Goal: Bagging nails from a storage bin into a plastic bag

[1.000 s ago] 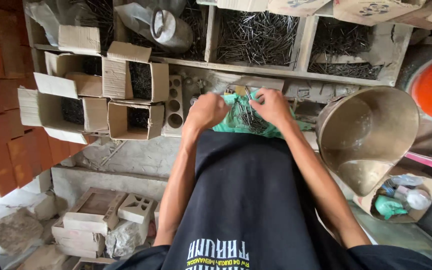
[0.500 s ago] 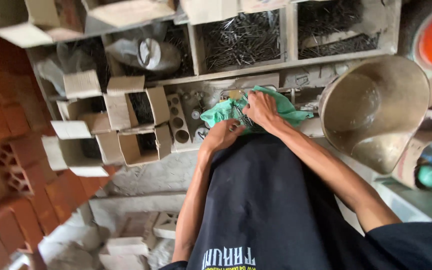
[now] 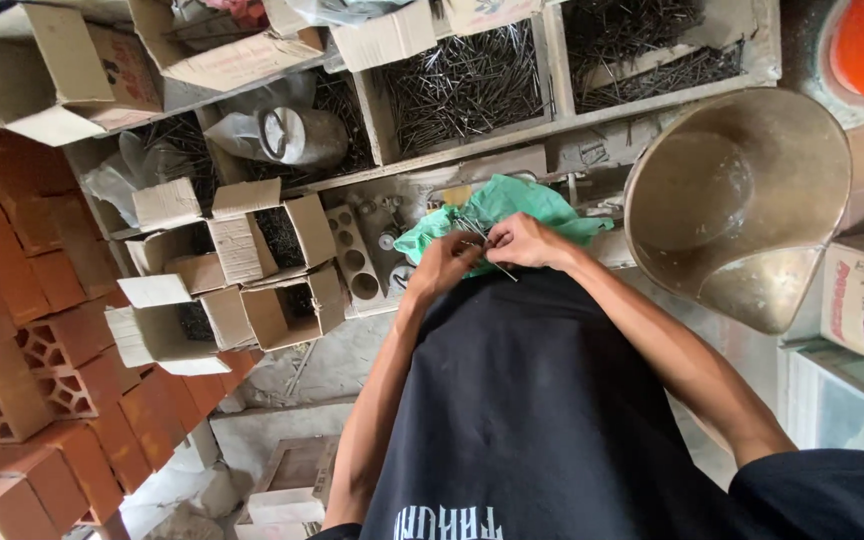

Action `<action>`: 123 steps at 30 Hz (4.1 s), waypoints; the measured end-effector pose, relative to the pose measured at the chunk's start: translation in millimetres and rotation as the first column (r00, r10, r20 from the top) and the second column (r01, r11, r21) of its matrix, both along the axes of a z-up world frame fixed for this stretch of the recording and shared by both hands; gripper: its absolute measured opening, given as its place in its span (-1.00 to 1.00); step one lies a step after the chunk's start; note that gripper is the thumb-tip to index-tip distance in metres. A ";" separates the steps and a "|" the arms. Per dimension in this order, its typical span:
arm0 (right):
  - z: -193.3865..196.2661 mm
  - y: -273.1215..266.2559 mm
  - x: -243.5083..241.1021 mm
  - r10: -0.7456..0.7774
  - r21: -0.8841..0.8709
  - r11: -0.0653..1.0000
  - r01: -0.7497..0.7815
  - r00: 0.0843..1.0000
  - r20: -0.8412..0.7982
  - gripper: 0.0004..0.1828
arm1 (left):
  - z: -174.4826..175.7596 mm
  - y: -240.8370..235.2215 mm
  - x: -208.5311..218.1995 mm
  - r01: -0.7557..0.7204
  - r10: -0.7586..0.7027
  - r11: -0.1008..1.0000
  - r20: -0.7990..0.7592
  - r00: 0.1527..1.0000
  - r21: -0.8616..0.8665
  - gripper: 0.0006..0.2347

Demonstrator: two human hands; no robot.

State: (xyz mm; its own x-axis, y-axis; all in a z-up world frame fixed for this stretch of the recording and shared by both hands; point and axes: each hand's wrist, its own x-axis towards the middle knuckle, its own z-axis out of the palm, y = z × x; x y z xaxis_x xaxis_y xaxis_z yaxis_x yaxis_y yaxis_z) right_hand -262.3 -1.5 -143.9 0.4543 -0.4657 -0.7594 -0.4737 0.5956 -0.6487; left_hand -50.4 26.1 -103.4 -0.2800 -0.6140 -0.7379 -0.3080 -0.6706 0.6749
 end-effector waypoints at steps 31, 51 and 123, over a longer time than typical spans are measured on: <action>28.1 -10.6 -10.9 0.369 -0.057 0.927 -0.371 0.929 -0.039 -0.57 | 35.4 -9.3 16.0 0.311 -0.305 0.950 0.283 0.909 0.024 -0.65; 151.0 -85.0 -4.9 0.029 -0.621 0.773 -0.132 0.984 -0.174 -0.26 | -4.4 8.4 -9.0 0.507 -0.384 0.859 0.565 0.730 -0.070 -0.68; 102.3 -35.0 9.2 0.297 -0.370 0.775 -0.512 0.812 -0.502 -0.62 | 50.2 -5.3 12.5 0.254 -0.221 0.967 0.524 0.822 0.008 -0.71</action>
